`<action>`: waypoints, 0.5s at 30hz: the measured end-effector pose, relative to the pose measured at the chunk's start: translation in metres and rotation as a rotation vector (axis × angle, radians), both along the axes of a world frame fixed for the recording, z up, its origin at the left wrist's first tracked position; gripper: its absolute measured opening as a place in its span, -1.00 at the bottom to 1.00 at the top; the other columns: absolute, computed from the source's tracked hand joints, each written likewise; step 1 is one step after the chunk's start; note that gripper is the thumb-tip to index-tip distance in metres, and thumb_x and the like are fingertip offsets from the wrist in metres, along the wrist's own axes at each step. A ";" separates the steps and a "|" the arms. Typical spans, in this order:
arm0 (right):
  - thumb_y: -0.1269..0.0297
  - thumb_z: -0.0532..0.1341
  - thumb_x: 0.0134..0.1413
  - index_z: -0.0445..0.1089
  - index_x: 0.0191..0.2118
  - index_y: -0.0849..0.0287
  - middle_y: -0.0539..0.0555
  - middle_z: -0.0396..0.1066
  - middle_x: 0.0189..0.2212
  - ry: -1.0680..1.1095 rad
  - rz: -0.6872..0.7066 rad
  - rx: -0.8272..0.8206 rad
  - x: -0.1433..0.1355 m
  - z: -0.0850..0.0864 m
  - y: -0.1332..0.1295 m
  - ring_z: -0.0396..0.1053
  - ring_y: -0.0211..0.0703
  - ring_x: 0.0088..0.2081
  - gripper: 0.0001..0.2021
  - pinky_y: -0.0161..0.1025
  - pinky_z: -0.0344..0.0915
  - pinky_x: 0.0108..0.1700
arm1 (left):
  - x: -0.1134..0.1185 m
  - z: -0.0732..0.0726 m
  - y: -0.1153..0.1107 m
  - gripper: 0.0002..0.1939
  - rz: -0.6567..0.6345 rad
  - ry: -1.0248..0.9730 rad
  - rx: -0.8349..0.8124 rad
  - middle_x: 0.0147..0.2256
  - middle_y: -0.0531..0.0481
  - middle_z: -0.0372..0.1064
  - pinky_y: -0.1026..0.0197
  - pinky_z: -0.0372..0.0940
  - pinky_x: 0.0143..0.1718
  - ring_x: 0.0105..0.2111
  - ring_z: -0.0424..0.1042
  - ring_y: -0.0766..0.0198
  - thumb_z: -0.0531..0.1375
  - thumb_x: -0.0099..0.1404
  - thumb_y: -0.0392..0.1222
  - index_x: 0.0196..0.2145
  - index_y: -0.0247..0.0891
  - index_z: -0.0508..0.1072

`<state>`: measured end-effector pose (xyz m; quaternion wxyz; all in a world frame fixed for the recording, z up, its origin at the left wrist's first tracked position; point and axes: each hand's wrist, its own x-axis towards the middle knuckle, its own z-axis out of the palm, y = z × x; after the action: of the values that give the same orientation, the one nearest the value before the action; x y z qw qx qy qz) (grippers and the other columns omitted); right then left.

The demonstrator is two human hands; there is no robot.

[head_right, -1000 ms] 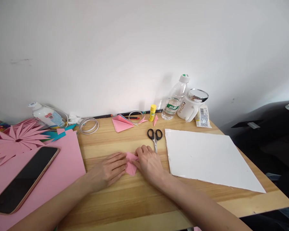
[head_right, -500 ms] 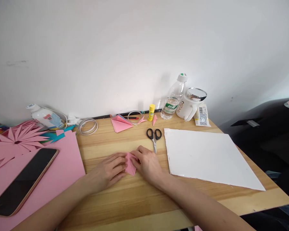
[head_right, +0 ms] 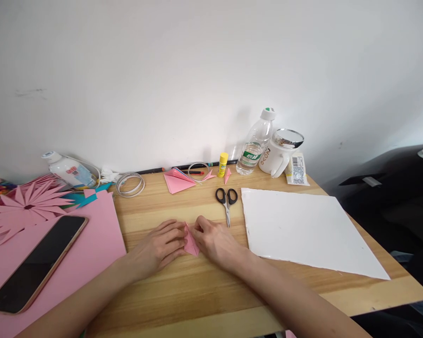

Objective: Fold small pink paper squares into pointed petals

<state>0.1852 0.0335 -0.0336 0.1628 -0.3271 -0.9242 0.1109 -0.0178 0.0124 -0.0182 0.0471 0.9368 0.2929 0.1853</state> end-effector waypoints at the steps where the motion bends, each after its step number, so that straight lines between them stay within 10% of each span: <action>1: 0.41 -0.01 0.18 0.35 -0.31 0.23 0.07 0.22 -0.40 -0.017 0.002 0.014 -0.001 0.000 0.000 0.22 -0.32 -0.47 -0.80 -0.39 0.17 -0.46 | 0.000 0.000 0.000 -0.83 -0.003 0.004 0.003 -0.25 -0.10 0.39 0.07 0.18 0.04 -0.03 0.28 0.20 0.04 0.28 -0.21 -0.26 -0.30 0.39; 15: 0.45 0.03 0.13 0.40 -0.22 0.14 0.09 0.30 -0.29 0.115 0.154 -0.202 0.019 0.024 0.006 0.32 -0.28 -0.32 -0.77 -0.35 0.27 -0.28 | 0.000 0.002 0.000 -0.84 0.015 0.025 -0.014 -0.29 -0.10 0.36 0.07 0.22 0.02 0.00 0.25 0.17 0.05 0.28 -0.20 -0.35 -0.29 0.39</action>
<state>0.2040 0.0395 -0.0095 0.1726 -0.2632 -0.9199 0.2339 -0.0181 0.0123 -0.0162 0.0485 0.9365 0.3018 0.1717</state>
